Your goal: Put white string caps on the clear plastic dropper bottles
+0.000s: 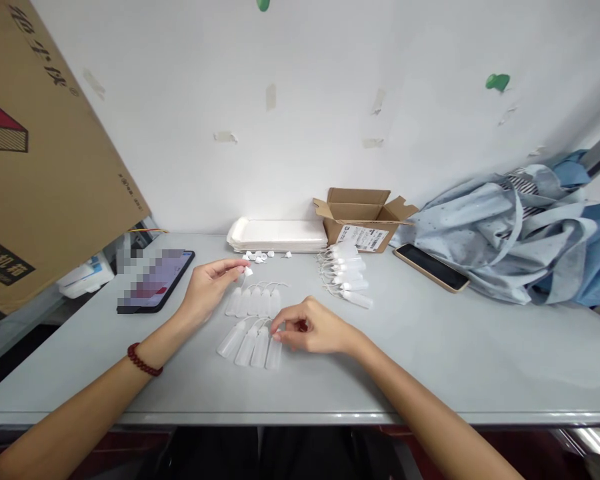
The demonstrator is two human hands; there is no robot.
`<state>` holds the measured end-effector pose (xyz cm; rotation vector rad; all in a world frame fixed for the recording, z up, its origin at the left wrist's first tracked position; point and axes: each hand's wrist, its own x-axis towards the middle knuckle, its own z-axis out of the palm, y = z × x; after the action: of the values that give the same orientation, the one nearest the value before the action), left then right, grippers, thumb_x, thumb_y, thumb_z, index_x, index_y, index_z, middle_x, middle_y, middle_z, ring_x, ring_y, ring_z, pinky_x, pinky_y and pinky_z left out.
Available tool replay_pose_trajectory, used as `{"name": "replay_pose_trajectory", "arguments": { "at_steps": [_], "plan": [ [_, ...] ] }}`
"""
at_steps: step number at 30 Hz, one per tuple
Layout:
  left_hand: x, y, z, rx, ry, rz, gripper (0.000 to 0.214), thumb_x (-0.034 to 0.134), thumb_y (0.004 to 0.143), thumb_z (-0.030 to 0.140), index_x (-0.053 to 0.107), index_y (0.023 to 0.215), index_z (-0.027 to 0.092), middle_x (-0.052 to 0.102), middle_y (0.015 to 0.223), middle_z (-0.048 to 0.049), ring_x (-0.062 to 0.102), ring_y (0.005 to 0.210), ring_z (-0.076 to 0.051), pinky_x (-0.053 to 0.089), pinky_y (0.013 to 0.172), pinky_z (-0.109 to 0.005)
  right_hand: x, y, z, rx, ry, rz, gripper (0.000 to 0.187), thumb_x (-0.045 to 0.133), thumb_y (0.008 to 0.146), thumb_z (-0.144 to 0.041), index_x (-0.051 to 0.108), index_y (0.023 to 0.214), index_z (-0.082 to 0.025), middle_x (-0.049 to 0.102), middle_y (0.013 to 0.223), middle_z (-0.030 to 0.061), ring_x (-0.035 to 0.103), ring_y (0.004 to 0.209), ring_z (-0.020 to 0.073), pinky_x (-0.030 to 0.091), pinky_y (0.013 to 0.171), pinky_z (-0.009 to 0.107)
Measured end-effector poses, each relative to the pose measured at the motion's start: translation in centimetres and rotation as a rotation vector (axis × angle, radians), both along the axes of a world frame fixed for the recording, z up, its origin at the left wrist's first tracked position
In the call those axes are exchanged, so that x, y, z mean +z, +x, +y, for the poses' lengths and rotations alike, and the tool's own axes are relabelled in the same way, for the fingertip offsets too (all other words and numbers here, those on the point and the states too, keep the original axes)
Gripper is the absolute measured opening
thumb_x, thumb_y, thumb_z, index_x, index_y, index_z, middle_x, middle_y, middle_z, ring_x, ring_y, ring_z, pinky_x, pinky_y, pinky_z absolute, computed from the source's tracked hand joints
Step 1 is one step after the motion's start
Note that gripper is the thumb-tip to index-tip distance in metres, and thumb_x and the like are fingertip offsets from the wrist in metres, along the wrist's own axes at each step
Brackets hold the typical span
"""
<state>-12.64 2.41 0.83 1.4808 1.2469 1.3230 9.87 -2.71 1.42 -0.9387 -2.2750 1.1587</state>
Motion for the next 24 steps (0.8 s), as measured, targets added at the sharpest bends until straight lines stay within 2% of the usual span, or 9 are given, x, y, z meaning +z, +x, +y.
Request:
{"name": "replay_pose_trajectory", "arguments": {
  "at_steps": [4,14,17,20,24],
  "plan": [
    [-0.2,0.4,-0.2,-0.023,-0.063,-0.029,0.021,0.069,0.071,0.031,0.073,0.084,0.016,0.073,0.09,-0.0067,0.064,0.081,-0.019,0.048,0.076,-0.03,-0.1,0.1,-0.1,0.129,-0.065,-0.028,0.026,0.059,0.082,-0.032,0.072,0.095,-0.014,0.063,0.059,0.0014,0.051,0.05,0.0098,0.039,0.05,0.021],
    [-0.1,0.7,-0.6,-0.086,-0.119,-0.088,0.019,0.071,0.068,0.027,0.073,0.083,0.016,0.073,0.087,-0.0064,0.064,0.08,-0.018,0.049,0.077,-0.03,0.3,0.7,0.3,0.238,-0.197,-0.143,0.028,0.058,0.083,-0.032,0.072,0.1,-0.014,0.067,0.068,0.0028,0.057,0.053,0.01,0.042,0.051,0.019],
    [0.0,0.8,-0.8,-0.089,-0.119,-0.096,0.019,0.072,0.067,0.025,0.072,0.084,0.016,0.072,0.084,-0.0056,0.064,0.077,-0.018,0.049,0.074,-0.03,0.7,1.7,0.6,0.184,-0.182,-0.206,0.026,0.055,0.085,-0.032,0.072,0.095,-0.015,0.066,0.069,0.0026,0.058,0.054,0.0102,0.042,0.052,0.02],
    [0.1,0.9,-0.9,-0.116,-0.136,-0.117,0.023,0.073,0.067,0.025,0.069,0.088,0.015,0.072,0.08,-0.0051,0.065,0.075,-0.017,0.049,0.071,-0.03,0.9,2.5,1.0,0.063,-0.065,-0.231,0.021,0.055,0.085,-0.031,0.069,0.092,-0.018,0.064,0.066,0.0003,0.054,0.052,0.01,0.04,0.051,0.021],
    [0.4,1.2,-1.2,-0.177,-0.195,-0.149,0.026,0.074,0.067,0.026,0.067,0.089,0.014,0.072,0.078,-0.0058,0.065,0.07,-0.016,0.05,0.071,-0.031,1.1,2.2,1.0,-0.089,0.1,-0.111,0.021,0.056,0.085,-0.036,0.066,0.094,-0.021,0.065,0.076,0.0015,0.055,0.063,0.0127,0.044,0.06,0.025]
  ]
}}
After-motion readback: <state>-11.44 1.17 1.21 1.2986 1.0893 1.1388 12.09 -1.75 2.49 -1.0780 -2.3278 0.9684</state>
